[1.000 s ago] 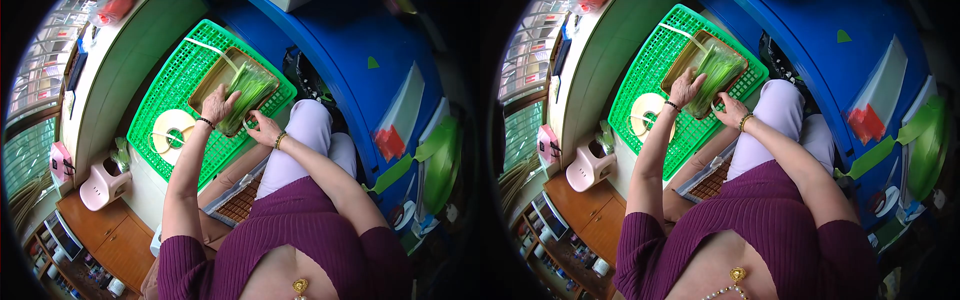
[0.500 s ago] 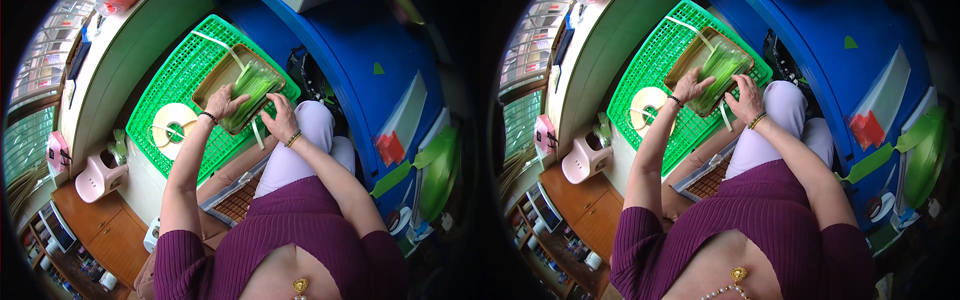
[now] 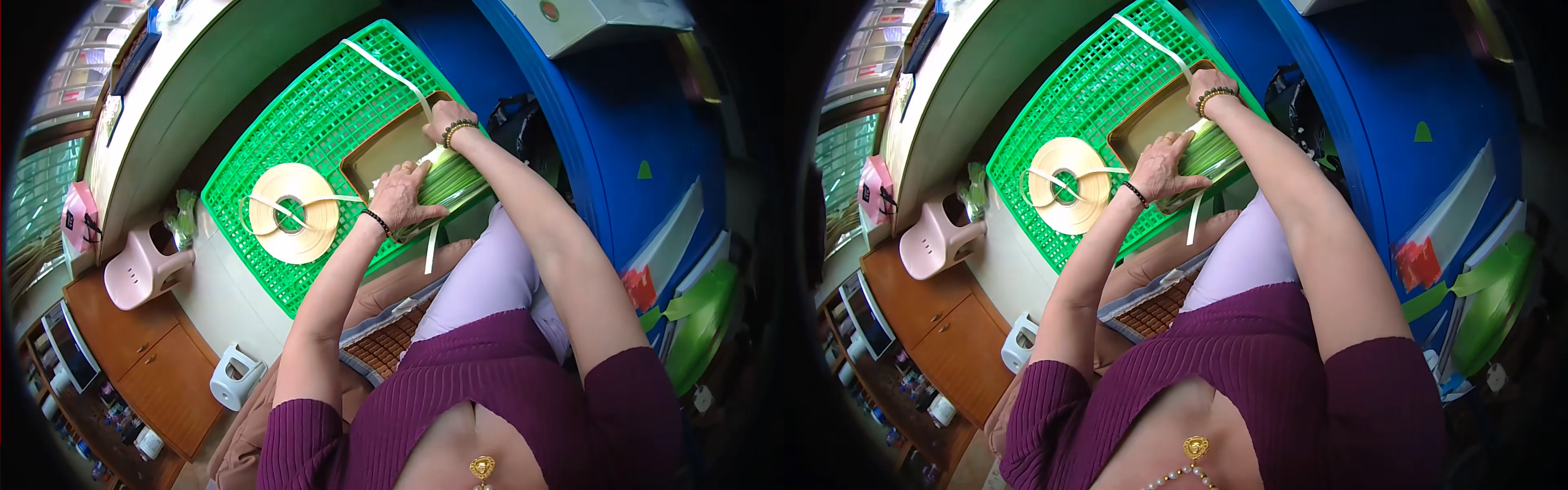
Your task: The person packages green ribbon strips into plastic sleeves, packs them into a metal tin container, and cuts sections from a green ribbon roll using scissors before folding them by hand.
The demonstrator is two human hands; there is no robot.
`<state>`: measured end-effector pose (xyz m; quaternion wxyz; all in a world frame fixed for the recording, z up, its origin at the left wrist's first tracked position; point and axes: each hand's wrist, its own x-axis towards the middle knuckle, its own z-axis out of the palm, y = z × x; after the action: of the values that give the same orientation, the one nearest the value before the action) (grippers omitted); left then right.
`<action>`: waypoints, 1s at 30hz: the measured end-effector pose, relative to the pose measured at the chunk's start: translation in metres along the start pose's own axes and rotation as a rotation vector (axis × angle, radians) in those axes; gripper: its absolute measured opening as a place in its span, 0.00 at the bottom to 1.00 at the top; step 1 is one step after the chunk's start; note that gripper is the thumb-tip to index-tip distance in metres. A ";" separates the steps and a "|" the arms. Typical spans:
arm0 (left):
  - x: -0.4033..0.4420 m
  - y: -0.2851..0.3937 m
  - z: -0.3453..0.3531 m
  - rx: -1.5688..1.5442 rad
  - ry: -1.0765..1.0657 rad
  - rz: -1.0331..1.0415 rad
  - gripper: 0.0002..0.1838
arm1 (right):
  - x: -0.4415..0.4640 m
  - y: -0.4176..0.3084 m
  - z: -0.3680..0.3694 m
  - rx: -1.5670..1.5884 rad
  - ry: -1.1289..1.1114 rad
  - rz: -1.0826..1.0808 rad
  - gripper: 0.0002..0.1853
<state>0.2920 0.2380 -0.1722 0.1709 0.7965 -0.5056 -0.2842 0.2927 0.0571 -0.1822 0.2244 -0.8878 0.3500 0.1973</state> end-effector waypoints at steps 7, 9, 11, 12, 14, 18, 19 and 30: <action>-0.003 0.006 -0.004 0.013 -0.001 -0.001 0.45 | -0.006 -0.023 0.034 0.084 -0.143 -0.376 0.09; -0.002 -0.001 0.005 0.010 0.032 0.018 0.44 | -0.013 -0.030 0.039 0.142 -0.291 -0.499 0.13; -0.001 -0.009 0.013 -0.001 0.056 0.036 0.42 | -0.027 -0.023 0.044 0.208 -0.135 -0.489 0.12; -0.001 -0.007 0.009 0.007 0.058 0.016 0.42 | -0.038 -0.019 0.033 0.354 -0.001 -0.458 0.11; 0.000 -0.004 0.008 0.044 0.050 -0.018 0.41 | -0.063 -0.004 0.010 0.500 0.195 -0.378 0.11; -0.002 0.000 0.005 -0.001 0.061 -0.031 0.40 | -0.141 0.041 -0.008 0.379 0.008 -0.167 0.19; -0.002 0.000 0.005 0.001 0.062 -0.019 0.40 | -0.154 0.048 0.002 0.313 -0.086 -0.116 0.21; -0.023 0.024 0.004 0.222 -0.028 -0.060 0.63 | -0.217 0.065 0.039 0.414 0.035 -0.173 0.07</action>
<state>0.2653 0.2481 -0.1555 0.0656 0.8213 -0.5122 -0.2426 0.0917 0.1511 -0.1208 0.4118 -0.8528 0.3096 0.0859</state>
